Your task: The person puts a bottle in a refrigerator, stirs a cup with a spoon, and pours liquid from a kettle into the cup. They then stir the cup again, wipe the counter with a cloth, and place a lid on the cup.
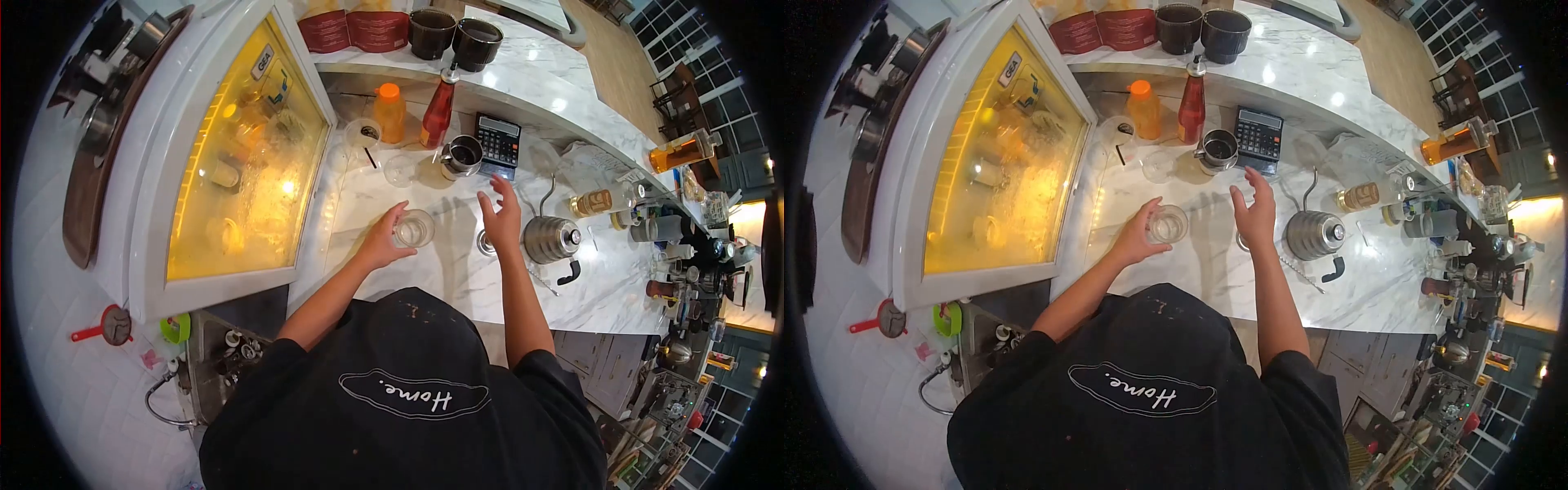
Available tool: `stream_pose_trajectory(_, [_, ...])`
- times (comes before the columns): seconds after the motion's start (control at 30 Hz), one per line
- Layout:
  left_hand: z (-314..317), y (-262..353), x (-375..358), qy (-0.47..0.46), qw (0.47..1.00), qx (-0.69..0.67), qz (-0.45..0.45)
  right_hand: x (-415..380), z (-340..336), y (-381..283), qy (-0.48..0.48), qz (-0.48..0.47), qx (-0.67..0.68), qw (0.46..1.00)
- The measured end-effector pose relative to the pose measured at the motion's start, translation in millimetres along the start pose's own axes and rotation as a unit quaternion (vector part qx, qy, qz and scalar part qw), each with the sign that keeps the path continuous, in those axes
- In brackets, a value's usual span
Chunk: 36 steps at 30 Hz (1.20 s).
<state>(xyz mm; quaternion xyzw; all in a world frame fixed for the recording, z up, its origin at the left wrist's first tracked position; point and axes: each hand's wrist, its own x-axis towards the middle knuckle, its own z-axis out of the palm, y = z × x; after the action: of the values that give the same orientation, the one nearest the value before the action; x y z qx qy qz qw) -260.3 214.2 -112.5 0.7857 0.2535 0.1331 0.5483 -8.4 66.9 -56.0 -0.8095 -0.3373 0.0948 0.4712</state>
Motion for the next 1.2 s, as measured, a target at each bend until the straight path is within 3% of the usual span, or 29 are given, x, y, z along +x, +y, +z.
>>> stream_pose_trajectory(0.17, [2.6, 5.3, 3.5, -0.062, 0.997, 0.012, 0.043, 49.2, 10.5, -9.8, -0.021, -0.094, -0.040, 0.995])
stream_pose_trajectory(0.27, [5.0, 7.4, 0.5, -0.035, 0.998, 0.035, 0.042, 69.4, 17.4, -16.8, -0.036, -0.132, -0.082, 0.987])
stream_pose_trajectory(0.47, [10.5, -4.8, -7.3, 0.004, 0.999, 0.043, -0.030, 84.2, 29.6, -18.6, -0.078, -0.133, -0.055, 0.986])
stream_pose_trajectory(0.77, [18.4, -8.0, 10.0, 0.016, 0.998, 0.056, 0.023, 89.2, 33.5, -23.2, -0.052, -0.156, -0.047, 0.985])
stream_pose_trajectory(1.0, [4.9, -3.9, -4.8, 0.054, 0.997, 0.062, -0.016, 78.1, 14.5, -57.3, -0.035, -0.152, -0.030, 0.987])
stream_pose_trajectory(1.2, [-9.1, -13.7, -29.9, 0.087, 0.993, 0.075, -0.026, 25.8, -1.2, -81.0, -0.077, -0.161, -0.002, 0.984])
